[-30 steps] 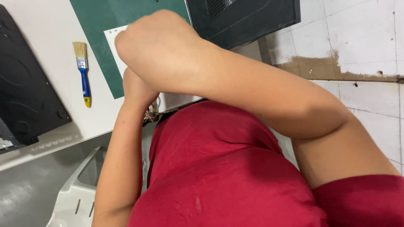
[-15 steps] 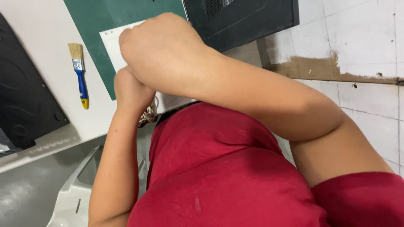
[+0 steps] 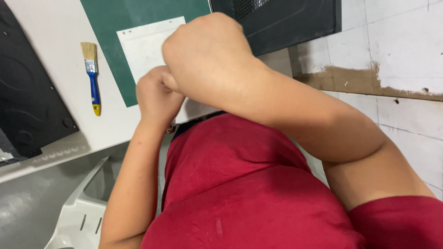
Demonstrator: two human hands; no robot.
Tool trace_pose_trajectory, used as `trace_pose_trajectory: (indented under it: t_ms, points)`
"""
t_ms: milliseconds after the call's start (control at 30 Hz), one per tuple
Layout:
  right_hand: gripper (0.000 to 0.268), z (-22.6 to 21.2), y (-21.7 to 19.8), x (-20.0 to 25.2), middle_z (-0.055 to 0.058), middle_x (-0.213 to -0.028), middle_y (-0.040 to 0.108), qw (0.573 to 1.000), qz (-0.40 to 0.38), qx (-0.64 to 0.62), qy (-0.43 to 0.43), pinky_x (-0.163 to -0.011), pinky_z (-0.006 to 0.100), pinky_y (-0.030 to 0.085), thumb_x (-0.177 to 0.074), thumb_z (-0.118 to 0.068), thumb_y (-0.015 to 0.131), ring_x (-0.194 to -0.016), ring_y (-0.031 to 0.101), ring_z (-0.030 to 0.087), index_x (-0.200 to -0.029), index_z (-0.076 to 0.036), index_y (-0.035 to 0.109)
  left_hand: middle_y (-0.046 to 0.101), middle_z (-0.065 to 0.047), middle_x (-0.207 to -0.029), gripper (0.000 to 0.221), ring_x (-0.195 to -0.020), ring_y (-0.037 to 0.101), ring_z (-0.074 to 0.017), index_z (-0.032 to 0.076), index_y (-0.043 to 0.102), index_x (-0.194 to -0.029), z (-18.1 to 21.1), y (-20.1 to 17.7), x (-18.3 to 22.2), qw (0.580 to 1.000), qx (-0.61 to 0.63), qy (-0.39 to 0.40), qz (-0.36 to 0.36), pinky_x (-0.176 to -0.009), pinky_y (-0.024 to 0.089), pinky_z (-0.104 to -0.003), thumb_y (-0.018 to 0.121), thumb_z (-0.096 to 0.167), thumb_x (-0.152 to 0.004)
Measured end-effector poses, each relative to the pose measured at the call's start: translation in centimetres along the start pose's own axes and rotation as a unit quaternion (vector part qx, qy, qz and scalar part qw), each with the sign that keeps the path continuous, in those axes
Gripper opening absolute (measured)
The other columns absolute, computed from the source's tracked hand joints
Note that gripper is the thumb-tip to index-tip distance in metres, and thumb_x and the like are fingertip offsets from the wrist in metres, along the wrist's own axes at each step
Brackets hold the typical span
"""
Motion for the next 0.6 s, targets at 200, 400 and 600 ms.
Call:
trace_pose_trajectory:
  t_ms: [200, 400, 600]
  points:
    - [0.026, -0.8, -1.6, 1.9, 0.012, -0.093, 0.060, 0.986, 0.006, -0.094, -0.136, -0.046, 0.054, 0.050, -0.078, -0.004, 0.065, -0.072, 0.067, 0.040, -0.103, -0.013, 0.065, 0.035, -0.001, -0.056, 0.033, -0.059, 0.027, -0.0194, 0.012, 0.031, -0.064, 0.0, 0.4, -1.2, 0.999, -0.029, 0.040, -0.022, -0.053, 0.022, -0.040, 0.059, 0.016, -0.081]
    - [0.036, 2.0, 0.5, 0.9, 0.014, -0.076, 0.071, 0.998, 0.059, -0.025, -0.019, -0.047, 0.050, 0.054, -0.087, -0.042, 0.071, -0.060, 0.071, 0.040, -0.096, -0.008, 0.063, 0.056, 0.002, -0.064, 0.009, -0.060, 0.049, -0.0210, 0.022, 0.068, -0.075, 3.3, -0.5, -1.9, 0.997, -0.023, 0.048, -0.048, -0.055, 0.037, -0.038, 0.065, 0.024, -0.083]
    - [0.029, 2.0, -1.4, 3.2, 0.019, -0.101, 0.063, 0.988, -0.075, -0.117, -0.061, -0.054, 0.061, 0.048, -0.090, -0.020, 0.069, -0.075, 0.065, 0.050, -0.114, -0.007, 0.057, 0.060, -0.001, -0.061, 0.014, -0.060, 0.055, -0.0279, 0.022, 0.077, -0.093, 4.5, -0.5, -2.9, 0.992, -0.039, 0.078, -0.089, -0.055, 0.040, -0.043, 0.065, 0.021, -0.084]
Point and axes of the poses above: each hand's wrist, its own x-axis away from the middle knuckle, its own y-axis out of the palm, z = x × y, the point moved 10 cm from there along -x, towards the middle knuckle
